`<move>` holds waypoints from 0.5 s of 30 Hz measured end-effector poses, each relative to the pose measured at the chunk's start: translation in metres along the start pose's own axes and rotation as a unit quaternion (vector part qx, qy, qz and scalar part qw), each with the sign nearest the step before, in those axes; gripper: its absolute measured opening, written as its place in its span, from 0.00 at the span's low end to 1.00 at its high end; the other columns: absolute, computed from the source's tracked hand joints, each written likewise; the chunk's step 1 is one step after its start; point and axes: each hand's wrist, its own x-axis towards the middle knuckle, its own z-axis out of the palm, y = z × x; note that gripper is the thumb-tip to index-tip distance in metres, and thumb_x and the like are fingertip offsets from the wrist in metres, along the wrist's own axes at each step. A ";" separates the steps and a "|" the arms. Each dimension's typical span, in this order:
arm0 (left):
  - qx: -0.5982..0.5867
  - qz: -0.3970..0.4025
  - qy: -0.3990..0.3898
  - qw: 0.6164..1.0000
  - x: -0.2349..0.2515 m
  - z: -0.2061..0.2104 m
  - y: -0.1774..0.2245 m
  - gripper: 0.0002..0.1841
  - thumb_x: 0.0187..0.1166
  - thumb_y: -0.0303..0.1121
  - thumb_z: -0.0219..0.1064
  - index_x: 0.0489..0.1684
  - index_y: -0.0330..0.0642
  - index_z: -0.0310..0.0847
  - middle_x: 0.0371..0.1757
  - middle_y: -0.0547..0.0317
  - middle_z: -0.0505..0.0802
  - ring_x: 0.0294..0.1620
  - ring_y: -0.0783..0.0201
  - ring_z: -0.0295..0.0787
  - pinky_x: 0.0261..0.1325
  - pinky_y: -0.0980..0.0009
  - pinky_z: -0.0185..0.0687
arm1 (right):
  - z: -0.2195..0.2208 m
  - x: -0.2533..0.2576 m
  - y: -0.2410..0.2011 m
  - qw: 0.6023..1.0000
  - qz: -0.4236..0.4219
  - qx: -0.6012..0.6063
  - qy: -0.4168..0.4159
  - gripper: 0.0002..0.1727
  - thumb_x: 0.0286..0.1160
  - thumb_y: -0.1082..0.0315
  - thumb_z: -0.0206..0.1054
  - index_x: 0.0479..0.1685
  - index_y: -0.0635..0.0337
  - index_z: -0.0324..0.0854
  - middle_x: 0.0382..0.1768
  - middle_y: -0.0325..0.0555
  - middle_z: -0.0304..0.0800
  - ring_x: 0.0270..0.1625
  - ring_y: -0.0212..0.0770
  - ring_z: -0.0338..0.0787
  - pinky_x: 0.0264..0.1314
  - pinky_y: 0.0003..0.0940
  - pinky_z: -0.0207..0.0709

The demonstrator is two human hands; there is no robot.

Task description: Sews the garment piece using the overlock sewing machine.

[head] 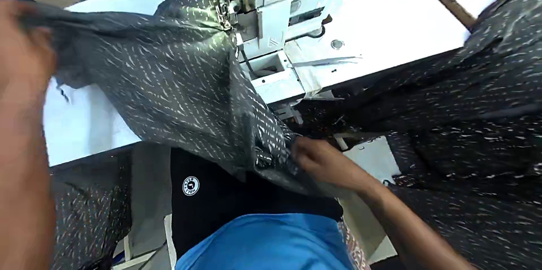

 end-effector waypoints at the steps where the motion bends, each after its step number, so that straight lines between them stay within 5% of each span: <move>1: -0.010 0.030 0.000 0.999 -0.001 -0.004 0.028 0.28 0.90 0.36 0.55 0.85 0.28 0.60 0.81 0.18 0.68 0.81 0.23 0.67 0.80 0.30 0.63 | 0.005 -0.006 -0.004 1.000 0.014 -0.028 0.001 0.09 0.80 0.64 0.64 0.48 0.57 0.86 0.30 0.43 0.88 0.31 0.40 0.88 0.36 0.46 0.85; 5: -0.155 0.082 -0.033 0.984 -0.108 0.033 0.157 0.29 0.85 0.46 0.62 0.80 0.38 0.66 0.71 0.43 0.83 0.65 0.51 0.87 0.63 0.51 0.88 | 0.012 -0.022 -0.006 0.952 0.011 -0.211 0.220 0.12 0.77 0.59 0.64 0.49 0.52 0.88 0.37 0.42 0.92 0.30 0.44 0.91 0.29 0.51 0.85; 8: -0.239 0.085 -0.002 0.967 -0.158 0.068 0.186 0.24 0.80 0.41 0.68 0.70 0.37 0.78 0.61 0.51 0.90 0.53 0.63 0.92 0.54 0.63 0.92 | -0.003 0.000 -0.038 0.922 -0.056 -0.198 0.329 0.13 0.79 0.57 0.64 0.47 0.55 0.88 0.37 0.40 0.91 0.30 0.39 0.90 0.27 0.42 0.85; 12: -0.223 -0.057 0.066 0.971 -0.159 0.064 0.152 0.25 0.81 0.40 0.66 0.72 0.34 0.71 0.63 0.45 0.87 0.44 0.62 0.90 0.41 0.64 0.89 | -0.013 0.063 -0.092 0.917 -0.122 -0.137 0.355 0.18 0.78 0.50 0.70 0.46 0.56 0.89 0.34 0.41 0.89 0.30 0.39 0.88 0.30 0.41 0.84; 15: -0.138 -0.112 -0.002 0.984 -0.162 0.065 0.111 0.36 0.77 0.49 0.70 0.76 0.30 0.67 0.60 0.37 0.88 0.46 0.43 0.90 0.45 0.40 0.86 | -0.020 0.112 -0.118 0.935 -0.127 -0.110 0.313 0.24 0.78 0.43 0.69 0.50 0.56 0.89 0.41 0.45 0.90 0.39 0.42 0.91 0.42 0.45 0.88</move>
